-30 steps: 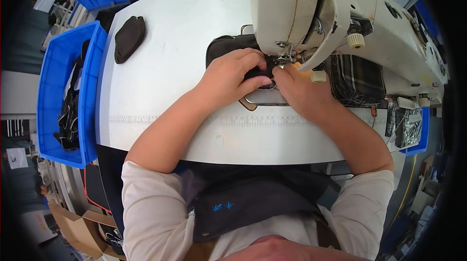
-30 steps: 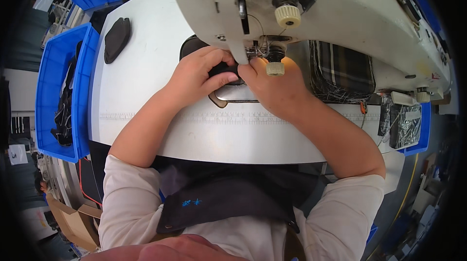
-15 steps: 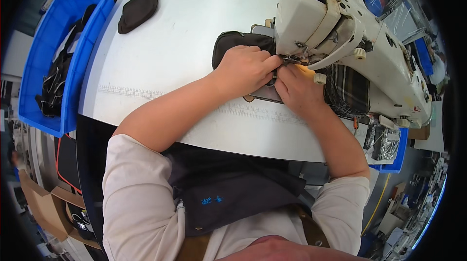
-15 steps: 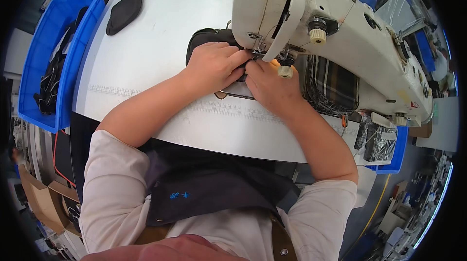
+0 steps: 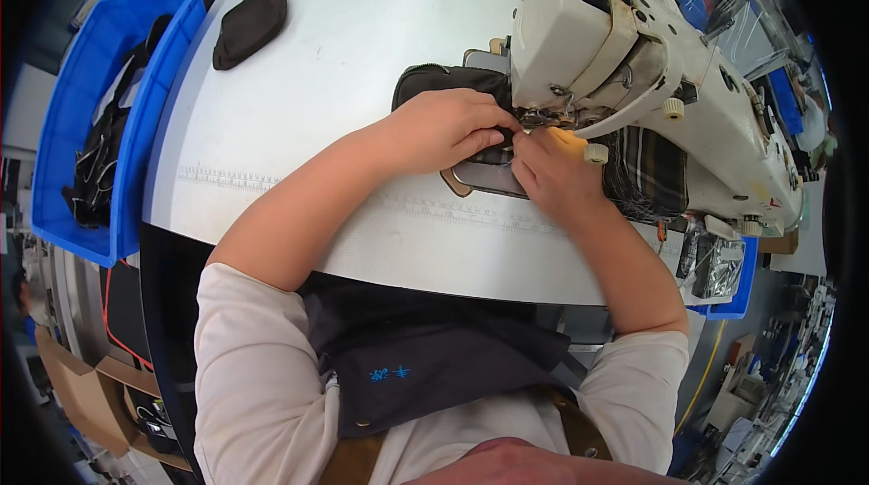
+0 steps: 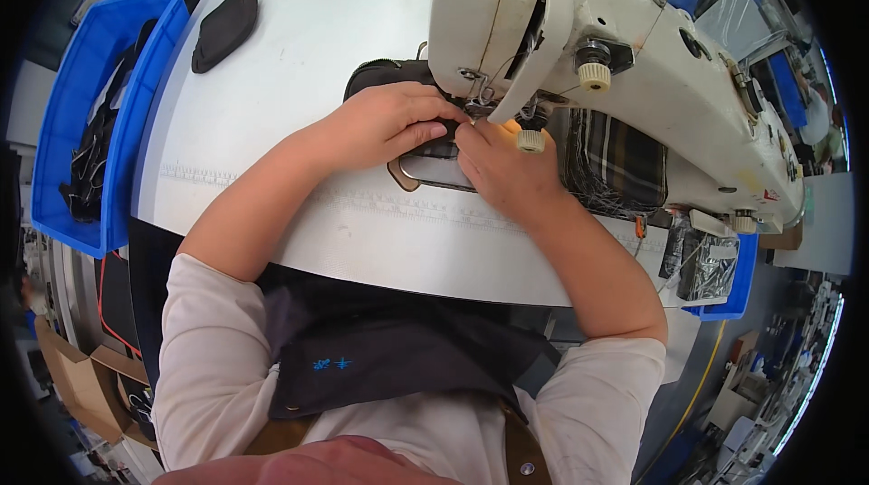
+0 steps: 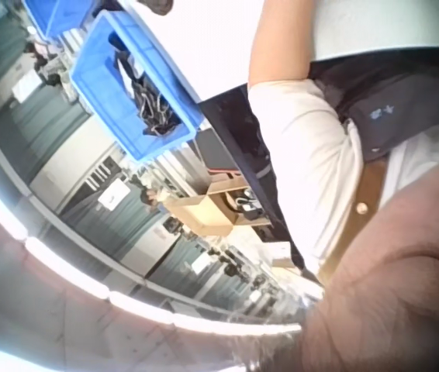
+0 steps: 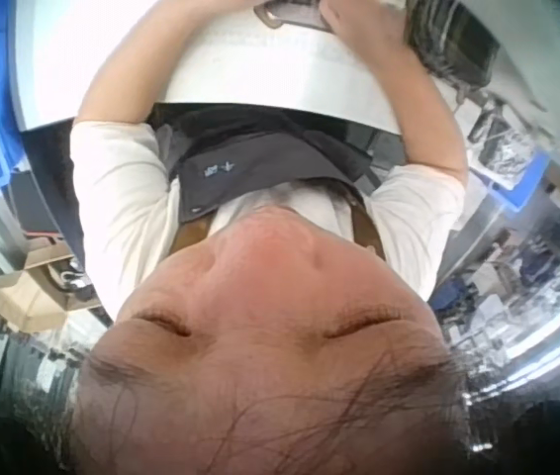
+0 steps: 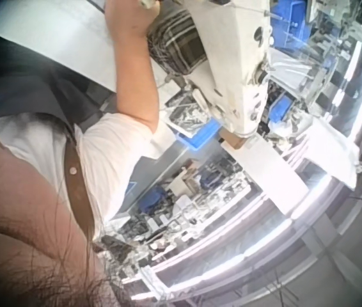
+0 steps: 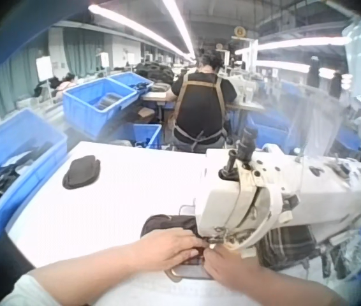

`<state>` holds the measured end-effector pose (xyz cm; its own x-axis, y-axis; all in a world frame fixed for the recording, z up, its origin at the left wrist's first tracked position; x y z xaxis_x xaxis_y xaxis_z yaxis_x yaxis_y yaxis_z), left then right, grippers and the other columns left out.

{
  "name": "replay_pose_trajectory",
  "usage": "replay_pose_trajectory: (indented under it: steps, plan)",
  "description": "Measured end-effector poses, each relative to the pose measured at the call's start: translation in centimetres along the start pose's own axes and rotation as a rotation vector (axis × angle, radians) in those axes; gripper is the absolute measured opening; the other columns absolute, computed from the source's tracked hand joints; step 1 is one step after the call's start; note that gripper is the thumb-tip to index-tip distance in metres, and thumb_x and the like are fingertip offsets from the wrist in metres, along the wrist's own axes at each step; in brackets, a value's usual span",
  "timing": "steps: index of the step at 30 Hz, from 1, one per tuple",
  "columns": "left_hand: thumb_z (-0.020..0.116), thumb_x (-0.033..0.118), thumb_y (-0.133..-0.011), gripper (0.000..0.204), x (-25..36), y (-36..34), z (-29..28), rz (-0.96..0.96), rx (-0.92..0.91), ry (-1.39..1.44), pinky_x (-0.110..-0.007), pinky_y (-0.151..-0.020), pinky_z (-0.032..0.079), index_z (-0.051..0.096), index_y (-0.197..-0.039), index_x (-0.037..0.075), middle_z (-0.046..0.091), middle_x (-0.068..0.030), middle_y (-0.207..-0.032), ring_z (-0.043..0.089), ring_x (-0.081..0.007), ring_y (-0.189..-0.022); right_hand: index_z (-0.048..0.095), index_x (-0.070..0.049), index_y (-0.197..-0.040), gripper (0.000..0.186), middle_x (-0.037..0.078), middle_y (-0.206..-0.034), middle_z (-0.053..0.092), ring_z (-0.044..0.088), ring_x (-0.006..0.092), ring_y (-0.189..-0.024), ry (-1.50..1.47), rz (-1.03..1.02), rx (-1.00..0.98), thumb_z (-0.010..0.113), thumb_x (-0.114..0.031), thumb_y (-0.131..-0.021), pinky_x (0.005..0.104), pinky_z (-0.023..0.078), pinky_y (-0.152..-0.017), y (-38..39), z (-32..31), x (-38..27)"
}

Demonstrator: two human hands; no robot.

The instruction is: The person sews a zipper onto a small black pouch using an industrial sewing machine. They align the zipper, guide the pouch under the needle, and stitch along the edge, adjusting the fabric as needed.

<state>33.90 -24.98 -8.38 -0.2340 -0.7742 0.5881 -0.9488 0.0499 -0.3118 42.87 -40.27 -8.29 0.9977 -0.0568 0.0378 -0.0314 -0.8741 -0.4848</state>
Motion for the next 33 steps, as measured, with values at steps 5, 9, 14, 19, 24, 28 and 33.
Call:
replay_pose_trajectory:
  steps: [5,9,14,19,24,28,33]
  plan:
    - [0.066,0.011,-0.097,0.021,1.1,-0.3,0.3,-0.043,-0.056,-0.224,-0.039,-0.087,0.056,0.072,-0.117,0.01,0.072,-0.0056,-0.113,0.067,-0.0283,-0.106,0.058,-0.016,-0.089,0.02,-0.005,-0.081,0.058,0.064,0.0154,-0.067,0.025,-0.03,0.007,0.076,-0.019,-0.082,0.0333,0.053,-0.055,0.0,0.1,-0.2]
    - [0.068,0.009,-0.095,0.02,1.5,0.0,0.3,-0.047,0.001,-0.278,-0.038,-0.084,0.056,0.071,-0.114,0.012,0.071,-0.0043,-0.111,0.067,-0.0276,-0.104,0.059,-0.015,-0.085,0.016,-0.004,-0.076,0.057,0.063,0.0153,-0.065,0.014,-0.048,0.056,0.075,-0.016,-0.08,0.0336,0.05,-0.051,-0.1,-0.5,-0.4]
    - [0.069,0.007,-0.094,0.021,1.0,-0.1,0.0,-0.042,0.052,-0.168,-0.039,-0.083,0.056,0.071,-0.114,0.014,0.071,-0.0052,-0.111,0.067,-0.0288,-0.104,0.065,-0.008,-0.086,0.01,0.0,-0.071,0.058,0.063,0.0161,-0.063,-0.1,-0.099,0.018,0.071,-0.011,-0.08,0.0333,0.048,-0.052,0.4,-1.1,-2.0]
    - [0.07,0.008,-0.087,0.024,1.6,-0.1,0.1,0.023,0.023,-0.316,-0.034,-0.079,0.058,0.074,-0.11,0.015,0.07,0.0009,-0.102,0.066,-0.0232,-0.099,0.07,-0.003,-0.1,0.018,0.004,-0.076,0.064,0.067,0.0199,-0.067,-0.096,-0.067,-0.161,0.068,-0.01,-0.083,0.036,0.051,-0.057,1.3,-0.4,-2.6]
    - [0.071,0.008,-0.084,0.026,1.8,-0.2,0.7,0.063,-0.012,-0.358,-0.034,-0.078,0.058,0.076,-0.108,0.012,0.07,0.0009,-0.102,0.067,-0.0212,-0.098,0.069,-0.001,-0.103,0.021,0.007,-0.078,0.067,0.07,0.0226,-0.071,-0.131,-0.059,-0.235,0.067,-0.011,-0.084,0.0369,0.053,-0.061,1.5,-0.3,-2.7]
    - [0.07,0.008,-0.083,0.026,2.0,-0.3,1.0,0.076,-0.005,-0.363,-0.033,-0.078,0.058,0.076,-0.107,0.011,0.07,0.0008,-0.101,0.067,-0.0208,-0.097,0.071,-0.001,-0.112,0.028,0.004,-0.075,0.062,0.066,0.0209,-0.068,-0.104,-0.053,-0.238,0.067,-0.01,-0.085,0.0361,0.052,-0.06,1.6,-0.1,-2.7]
    - [0.069,0.007,-0.083,0.025,2.1,-0.3,1.1,0.064,0.016,-0.369,-0.033,-0.078,0.058,0.076,-0.107,0.011,0.07,0.0004,-0.101,0.067,-0.0211,-0.096,0.071,-0.001,-0.113,0.028,0.004,-0.075,0.063,0.066,0.0208,-0.068,-0.11,-0.057,-0.26,0.067,-0.01,-0.087,0.036,0.052,-0.06,1.6,0.0,-2.7]
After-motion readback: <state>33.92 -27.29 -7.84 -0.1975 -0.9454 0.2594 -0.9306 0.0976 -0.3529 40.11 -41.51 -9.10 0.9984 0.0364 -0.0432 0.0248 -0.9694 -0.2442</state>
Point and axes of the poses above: each hand's wrist, its own y-axis away from the middle knuckle, its own z-axis out of the palm, x = y × z, the point moved 5 cm from there along -y, towards the middle knuckle
